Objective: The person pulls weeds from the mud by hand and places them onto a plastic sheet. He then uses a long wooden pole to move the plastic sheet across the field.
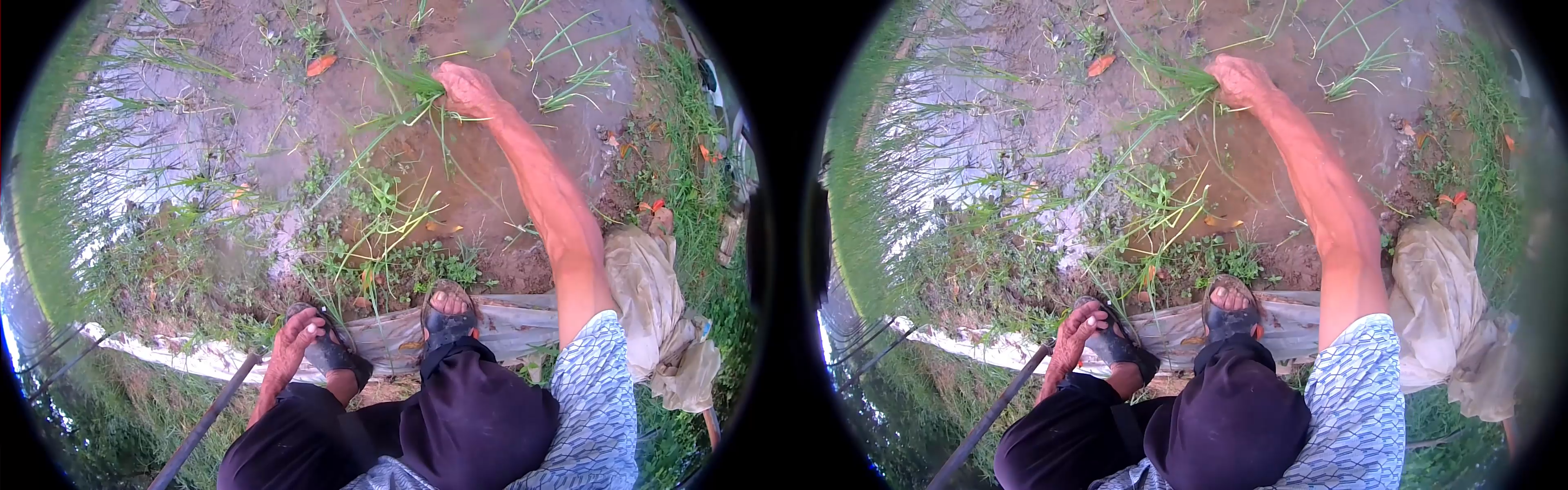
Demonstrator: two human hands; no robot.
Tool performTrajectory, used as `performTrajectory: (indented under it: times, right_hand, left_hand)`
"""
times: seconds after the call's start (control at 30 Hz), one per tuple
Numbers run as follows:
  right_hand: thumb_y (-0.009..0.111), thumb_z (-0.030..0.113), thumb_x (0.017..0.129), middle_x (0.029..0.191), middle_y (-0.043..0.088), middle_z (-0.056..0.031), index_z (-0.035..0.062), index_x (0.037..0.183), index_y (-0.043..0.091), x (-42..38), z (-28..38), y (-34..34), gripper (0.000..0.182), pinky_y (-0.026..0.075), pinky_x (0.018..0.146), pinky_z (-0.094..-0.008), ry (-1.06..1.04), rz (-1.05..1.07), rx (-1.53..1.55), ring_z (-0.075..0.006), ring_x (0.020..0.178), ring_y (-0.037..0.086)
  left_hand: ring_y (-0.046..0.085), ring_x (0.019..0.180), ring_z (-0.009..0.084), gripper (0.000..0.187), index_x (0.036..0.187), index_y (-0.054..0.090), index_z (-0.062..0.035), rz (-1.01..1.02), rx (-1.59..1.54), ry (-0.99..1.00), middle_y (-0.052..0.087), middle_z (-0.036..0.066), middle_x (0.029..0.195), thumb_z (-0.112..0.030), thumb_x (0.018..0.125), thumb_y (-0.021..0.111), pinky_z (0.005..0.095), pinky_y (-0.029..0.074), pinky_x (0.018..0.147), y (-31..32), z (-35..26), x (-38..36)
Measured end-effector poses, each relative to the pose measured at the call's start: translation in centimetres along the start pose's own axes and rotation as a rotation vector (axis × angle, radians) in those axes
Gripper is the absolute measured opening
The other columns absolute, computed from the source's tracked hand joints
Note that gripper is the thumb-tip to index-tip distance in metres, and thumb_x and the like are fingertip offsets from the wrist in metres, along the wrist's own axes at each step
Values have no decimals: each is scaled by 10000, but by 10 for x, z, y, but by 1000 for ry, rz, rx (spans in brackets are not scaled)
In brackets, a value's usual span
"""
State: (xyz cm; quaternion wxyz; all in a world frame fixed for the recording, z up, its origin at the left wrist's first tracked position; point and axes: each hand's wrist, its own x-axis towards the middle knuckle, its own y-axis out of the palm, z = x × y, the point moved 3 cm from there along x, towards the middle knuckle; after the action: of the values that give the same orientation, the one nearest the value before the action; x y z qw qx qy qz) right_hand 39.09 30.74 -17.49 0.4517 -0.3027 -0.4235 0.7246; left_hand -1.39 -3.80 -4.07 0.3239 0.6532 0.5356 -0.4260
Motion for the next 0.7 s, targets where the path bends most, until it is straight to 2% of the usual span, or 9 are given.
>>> performTrajectory:
  times: [0.1,0.2,0.23,0.3,0.37,0.47,0.5,0.63,0.7]
  right_hand:
    - [651,180,780,836,661,-139,149,989,689,3,5,18,214,534,738,-450,28,12,-41,-343,828,657]
    - [623,137,795,766,665,-149,108,960,686,-13,17,-6,179,547,668,-436,430,120,598,-370,752,664]
    - [583,117,818,729,666,-169,74,952,678,-16,8,-2,170,548,616,-435,332,-75,607,-385,702,667]
    - [593,113,814,762,670,-186,58,960,669,-19,-13,0,173,546,638,-451,403,-138,429,-386,718,669]
    - [622,110,810,828,676,-209,55,1065,623,-22,-17,-15,260,539,689,-475,365,-127,6,-384,767,677]
    - [570,166,881,855,685,-163,162,1259,539,-12,-22,-20,379,521,716,-494,378,1,-257,-372,830,677]
    - [542,115,867,872,672,-184,118,1296,480,-8,-20,-24,434,526,718,-509,392,85,-249,-391,838,678]
    - [481,72,892,1003,672,-231,-43,1066,587,1,-26,-15,234,558,792,-474,387,67,-370,-401,916,674]
    - [481,70,891,993,676,-227,-41,1037,604,3,-26,-12,221,559,784,-475,406,33,-350,-402,912,676]
  left_hand:
    - [600,1029,172,574,1343,473,26,-1,3,0,640,105,1155,-331,923,633,307,461,896,1,0,1]
    - [603,1025,172,572,1342,474,26,4,12,-13,640,105,1156,-333,925,628,307,458,903,1,0,1]
    - [606,1017,169,573,1341,474,26,5,6,-12,641,99,1149,-336,924,629,309,457,901,2,-2,1]
    - [614,989,169,566,1338,482,23,4,6,3,643,99,1134,-330,921,627,298,464,878,2,1,1]
    - [617,975,169,563,1336,487,21,5,11,10,644,99,1126,-329,919,627,292,467,867,1,2,2]
    - [612,982,166,564,1335,485,23,1,5,2,642,96,1130,-330,920,630,294,460,881,0,2,1]
    - [607,990,164,564,1335,482,25,1,-5,1,641,95,1136,-329,922,632,298,455,895,1,1,1]
    - [605,1003,172,562,1339,473,27,0,-21,-1,639,100,1138,-320,927,633,311,454,908,3,-3,-1]
    - [609,1002,183,562,1342,466,29,-4,-23,-7,638,108,1141,-315,929,631,317,457,909,3,-4,-2]
